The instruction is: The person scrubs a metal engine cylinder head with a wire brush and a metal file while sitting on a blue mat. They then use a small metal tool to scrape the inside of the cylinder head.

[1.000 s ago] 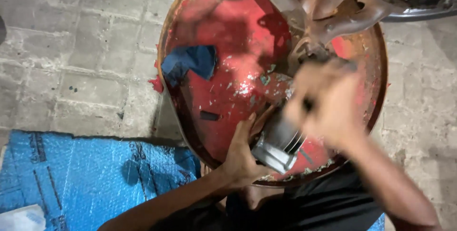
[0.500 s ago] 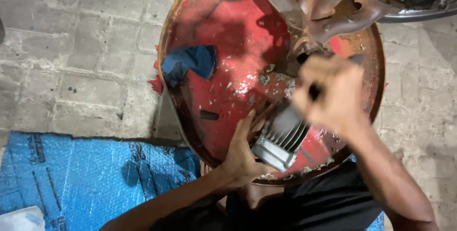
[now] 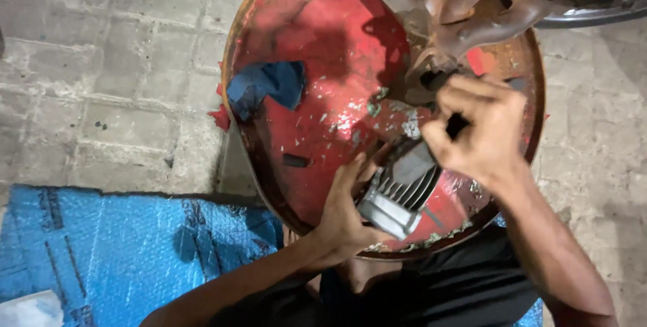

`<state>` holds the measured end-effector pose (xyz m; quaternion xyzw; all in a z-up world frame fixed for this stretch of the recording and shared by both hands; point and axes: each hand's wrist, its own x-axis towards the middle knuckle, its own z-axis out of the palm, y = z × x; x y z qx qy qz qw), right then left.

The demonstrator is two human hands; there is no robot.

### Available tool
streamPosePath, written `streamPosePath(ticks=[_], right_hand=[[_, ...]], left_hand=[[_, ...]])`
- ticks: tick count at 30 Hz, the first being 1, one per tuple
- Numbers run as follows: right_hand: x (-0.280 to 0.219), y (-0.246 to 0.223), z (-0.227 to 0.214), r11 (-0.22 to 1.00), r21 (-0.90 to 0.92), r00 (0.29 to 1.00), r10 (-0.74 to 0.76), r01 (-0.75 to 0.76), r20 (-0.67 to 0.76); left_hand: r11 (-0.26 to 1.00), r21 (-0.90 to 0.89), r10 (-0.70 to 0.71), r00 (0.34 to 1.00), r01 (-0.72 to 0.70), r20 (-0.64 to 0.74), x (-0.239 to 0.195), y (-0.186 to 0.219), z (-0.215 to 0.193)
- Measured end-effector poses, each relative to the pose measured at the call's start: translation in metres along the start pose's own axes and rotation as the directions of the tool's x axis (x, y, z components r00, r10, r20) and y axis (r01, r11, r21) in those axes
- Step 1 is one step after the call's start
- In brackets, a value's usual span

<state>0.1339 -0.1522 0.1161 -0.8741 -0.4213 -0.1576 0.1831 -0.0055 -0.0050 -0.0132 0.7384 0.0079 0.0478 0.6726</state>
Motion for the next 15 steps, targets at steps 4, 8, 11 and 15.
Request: streamPosePath(ticks=[4, 8, 11, 15], right_hand=[[0.002, -0.036, -0.005, 0.989, 0.099, 0.994, -0.112, 0.111, 0.006], [-0.012, 0.039, 0.006, 0.999, -0.014, 0.998, 0.052, -0.052, -0.048], [-0.005, -0.052, -0.006, 0.970, 0.125, 0.977, -0.211, 0.208, 0.011], [0.005, -0.037, -0.001, 0.983, 0.012, 0.978, -0.184, 0.184, 0.102]], left_hand=[[0.989, -0.067, 0.134, 0.991, -0.132, 0.023, 0.003, 0.003, -0.004], [0.999, -0.049, 0.028, 0.998, -0.025, 0.061, 0.002, 0.001, -0.001], [0.745, -0.640, 0.225, 0.974, -0.189, -0.026, -0.001, -0.001, 0.008], [0.900, -0.429, 0.056, 0.997, -0.070, -0.046, 0.006, 0.005, 0.008]])
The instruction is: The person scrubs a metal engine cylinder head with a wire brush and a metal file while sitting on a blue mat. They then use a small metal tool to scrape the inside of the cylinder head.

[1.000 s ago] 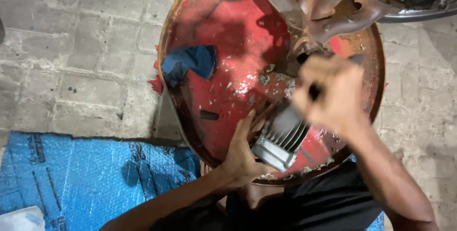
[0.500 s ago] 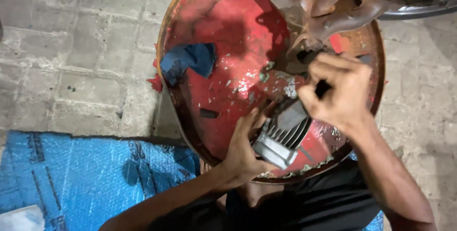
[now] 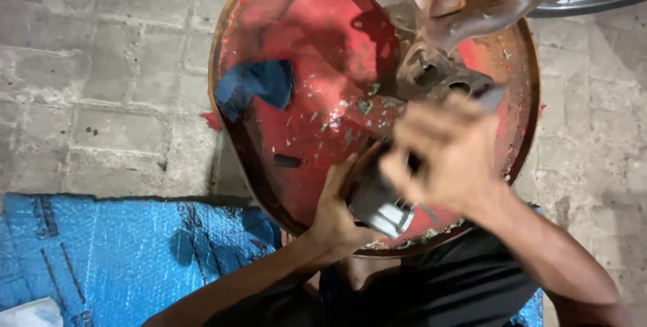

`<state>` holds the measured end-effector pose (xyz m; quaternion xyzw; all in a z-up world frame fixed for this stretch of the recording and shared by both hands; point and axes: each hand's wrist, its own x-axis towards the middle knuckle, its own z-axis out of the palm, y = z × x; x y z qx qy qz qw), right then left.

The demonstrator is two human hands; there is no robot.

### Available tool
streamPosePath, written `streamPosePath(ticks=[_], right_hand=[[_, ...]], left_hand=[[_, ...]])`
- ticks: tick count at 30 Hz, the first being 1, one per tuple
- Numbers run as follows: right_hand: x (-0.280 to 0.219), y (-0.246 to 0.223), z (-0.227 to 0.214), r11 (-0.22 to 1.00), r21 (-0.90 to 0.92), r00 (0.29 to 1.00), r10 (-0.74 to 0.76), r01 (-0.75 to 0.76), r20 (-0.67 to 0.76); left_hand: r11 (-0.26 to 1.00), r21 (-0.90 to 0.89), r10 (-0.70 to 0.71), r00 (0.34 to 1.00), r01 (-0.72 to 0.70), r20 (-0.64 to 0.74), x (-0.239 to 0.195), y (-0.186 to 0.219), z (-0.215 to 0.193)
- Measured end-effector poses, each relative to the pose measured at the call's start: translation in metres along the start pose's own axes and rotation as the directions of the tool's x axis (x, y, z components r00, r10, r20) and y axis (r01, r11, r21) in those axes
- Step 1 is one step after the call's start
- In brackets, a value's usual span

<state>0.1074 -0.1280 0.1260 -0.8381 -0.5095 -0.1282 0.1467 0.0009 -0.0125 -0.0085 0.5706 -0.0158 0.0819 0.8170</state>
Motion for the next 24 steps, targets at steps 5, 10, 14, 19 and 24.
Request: streamPosePath(ticks=[5, 10, 14, 19, 24], right_hand=[[-0.007, 0.007, -0.004, 0.989, -0.149, 0.992, -0.044, 0.026, -0.118], [-0.012, -0.001, -0.039, 0.986, -0.167, 0.994, 0.028, -0.010, 0.103], [-0.009, 0.003, -0.048, 0.984, -0.173, 0.977, 0.005, 0.033, 0.214], [0.003, 0.020, -0.016, 0.972, -0.128, 0.981, -0.195, 0.195, 0.017], [-0.008, 0.037, -0.046, 0.990, 0.062, 0.900, -0.144, 0.130, 0.412]], left_hand=[[0.994, 0.099, 0.043, 0.998, -0.047, 0.045, -0.013, -0.032, -0.011], [0.902, 0.419, 0.027, 0.982, -0.104, 0.185, 0.004, 0.007, -0.013], [0.904, 0.417, -0.035, 0.959, -0.089, 0.281, 0.006, 0.014, -0.019], [0.938, 0.215, 0.218, 0.945, -0.272, 0.243, 0.003, -0.018, -0.016], [0.882, 0.201, 0.427, 0.903, -0.427, 0.043, 0.023, 0.017, -0.021]])
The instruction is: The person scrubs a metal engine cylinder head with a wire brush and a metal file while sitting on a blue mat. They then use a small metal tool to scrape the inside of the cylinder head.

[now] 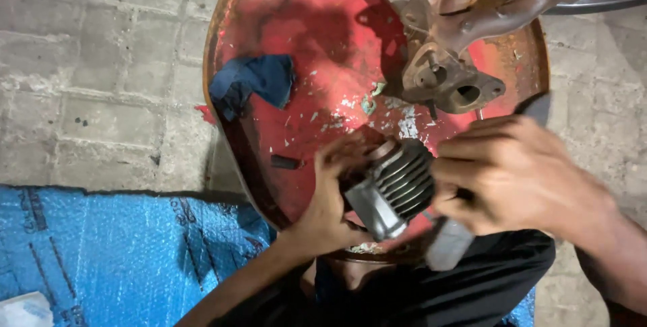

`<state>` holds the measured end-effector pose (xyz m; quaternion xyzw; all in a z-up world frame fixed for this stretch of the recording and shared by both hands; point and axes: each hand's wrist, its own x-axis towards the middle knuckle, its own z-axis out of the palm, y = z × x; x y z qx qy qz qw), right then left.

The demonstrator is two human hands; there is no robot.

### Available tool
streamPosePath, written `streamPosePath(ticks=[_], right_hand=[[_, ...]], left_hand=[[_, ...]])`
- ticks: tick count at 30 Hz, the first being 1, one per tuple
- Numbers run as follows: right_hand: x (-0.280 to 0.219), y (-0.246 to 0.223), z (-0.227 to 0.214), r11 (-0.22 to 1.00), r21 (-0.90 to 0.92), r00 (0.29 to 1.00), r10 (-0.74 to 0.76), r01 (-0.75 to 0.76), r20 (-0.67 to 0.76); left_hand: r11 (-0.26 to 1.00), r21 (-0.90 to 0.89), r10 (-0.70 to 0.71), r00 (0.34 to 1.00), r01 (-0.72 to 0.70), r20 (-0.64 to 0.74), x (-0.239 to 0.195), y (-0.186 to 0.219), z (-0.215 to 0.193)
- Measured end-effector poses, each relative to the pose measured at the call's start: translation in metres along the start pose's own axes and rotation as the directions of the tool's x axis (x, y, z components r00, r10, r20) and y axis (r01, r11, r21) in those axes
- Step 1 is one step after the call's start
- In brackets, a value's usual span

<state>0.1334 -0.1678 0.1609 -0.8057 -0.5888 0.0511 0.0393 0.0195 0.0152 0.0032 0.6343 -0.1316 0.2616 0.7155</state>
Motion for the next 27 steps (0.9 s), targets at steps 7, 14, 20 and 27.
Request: streamPosePath(ticks=[7, 14, 20, 27], right_hand=[[-0.030, 0.033, -0.004, 0.879, 0.217, 0.891, 0.363, -0.424, 0.271], [-0.027, 0.049, -0.006, 0.788, 0.573, 0.971, 0.141, -0.227, 0.192], [-0.016, 0.045, 0.027, 0.975, 0.116, 0.970, 0.205, -0.190, -0.132], [0.034, 0.021, 0.028, 0.993, -0.041, 0.936, 0.092, -0.113, -0.340]], left_hand=[[0.965, 0.033, -0.239, 0.816, 0.261, 0.526, 0.049, 0.016, -0.042], [0.987, -0.019, -0.122, 0.810, 0.162, 0.574, 0.046, 0.009, -0.041], [0.837, -0.503, -0.162, 0.975, 0.217, 0.151, 0.029, 0.016, 0.012], [0.981, -0.025, -0.195, 0.975, 0.193, -0.109, 0.026, 0.005, 0.024]])
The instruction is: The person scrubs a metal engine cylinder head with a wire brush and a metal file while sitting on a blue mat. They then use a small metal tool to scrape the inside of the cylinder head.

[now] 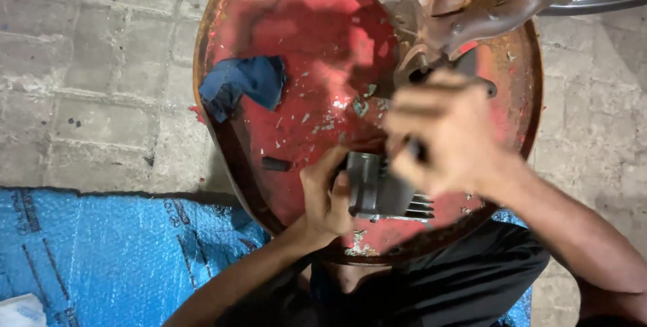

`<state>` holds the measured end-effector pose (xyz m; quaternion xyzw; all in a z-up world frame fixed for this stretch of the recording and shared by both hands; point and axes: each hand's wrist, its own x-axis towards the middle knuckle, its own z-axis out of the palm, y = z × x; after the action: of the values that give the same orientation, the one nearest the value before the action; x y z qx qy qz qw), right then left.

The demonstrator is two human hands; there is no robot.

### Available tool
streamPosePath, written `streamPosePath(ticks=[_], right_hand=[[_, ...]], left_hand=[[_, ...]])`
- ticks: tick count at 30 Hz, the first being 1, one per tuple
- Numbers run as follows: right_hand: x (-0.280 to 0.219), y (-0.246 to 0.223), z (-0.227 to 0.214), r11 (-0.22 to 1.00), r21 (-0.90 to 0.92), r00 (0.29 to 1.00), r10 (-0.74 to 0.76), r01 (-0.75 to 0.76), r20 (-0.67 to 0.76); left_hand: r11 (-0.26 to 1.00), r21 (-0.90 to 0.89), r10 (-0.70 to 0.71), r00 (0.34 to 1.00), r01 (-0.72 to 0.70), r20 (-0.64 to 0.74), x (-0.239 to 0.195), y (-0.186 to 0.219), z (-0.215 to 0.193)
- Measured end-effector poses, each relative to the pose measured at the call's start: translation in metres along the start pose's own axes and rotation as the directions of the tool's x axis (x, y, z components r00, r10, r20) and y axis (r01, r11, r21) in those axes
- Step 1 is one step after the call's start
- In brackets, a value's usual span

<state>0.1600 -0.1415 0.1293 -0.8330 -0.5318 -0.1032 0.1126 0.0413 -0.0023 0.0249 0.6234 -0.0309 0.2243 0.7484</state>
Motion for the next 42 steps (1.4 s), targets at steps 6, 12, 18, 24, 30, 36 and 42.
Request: streamPosePath(ticks=[6, 12, 18, 24, 30, 36, 42], right_hand=[[-0.002, 0.010, 0.012, 0.999, -0.031, 0.999, -0.029, 0.029, -0.025], [-0.015, -0.017, 0.002, 0.995, 0.033, 0.994, -0.093, 0.095, -0.056], [-0.017, -0.022, -0.002, 0.997, 0.080, 0.994, 0.017, -0.009, -0.104], [-0.024, -0.031, -0.004, 0.980, 0.177, 0.995, 0.093, -0.087, -0.023], [-0.033, -0.014, -0.011, 0.967, 0.038, 0.964, 0.253, -0.251, -0.075], [-0.045, -0.017, -0.001, 0.988, 0.055, 0.975, 0.151, -0.144, -0.163], [-0.030, -0.042, -0.013, 0.946, 0.313, 0.991, 0.112, -0.084, -0.071]], left_hand=[[0.998, -0.011, 0.063, 0.996, -0.062, 0.059, 0.002, 0.003, -0.007], [0.994, 0.089, 0.048, 0.987, -0.063, 0.156, 0.009, 0.005, -0.014], [0.999, -0.047, 0.026, 0.951, -0.013, 0.307, 0.018, 0.012, -0.017], [0.999, 0.034, 0.009, 0.920, -0.025, 0.391, 0.014, -0.005, -0.015], [1.000, 0.019, -0.010, 0.917, 0.002, 0.398, 0.017, 0.001, -0.012], [0.998, 0.055, 0.010, 0.912, -0.036, 0.411, 0.017, 0.002, -0.008], [0.998, 0.058, 0.011, 0.907, -0.039, 0.422, 0.018, 0.007, -0.008]])
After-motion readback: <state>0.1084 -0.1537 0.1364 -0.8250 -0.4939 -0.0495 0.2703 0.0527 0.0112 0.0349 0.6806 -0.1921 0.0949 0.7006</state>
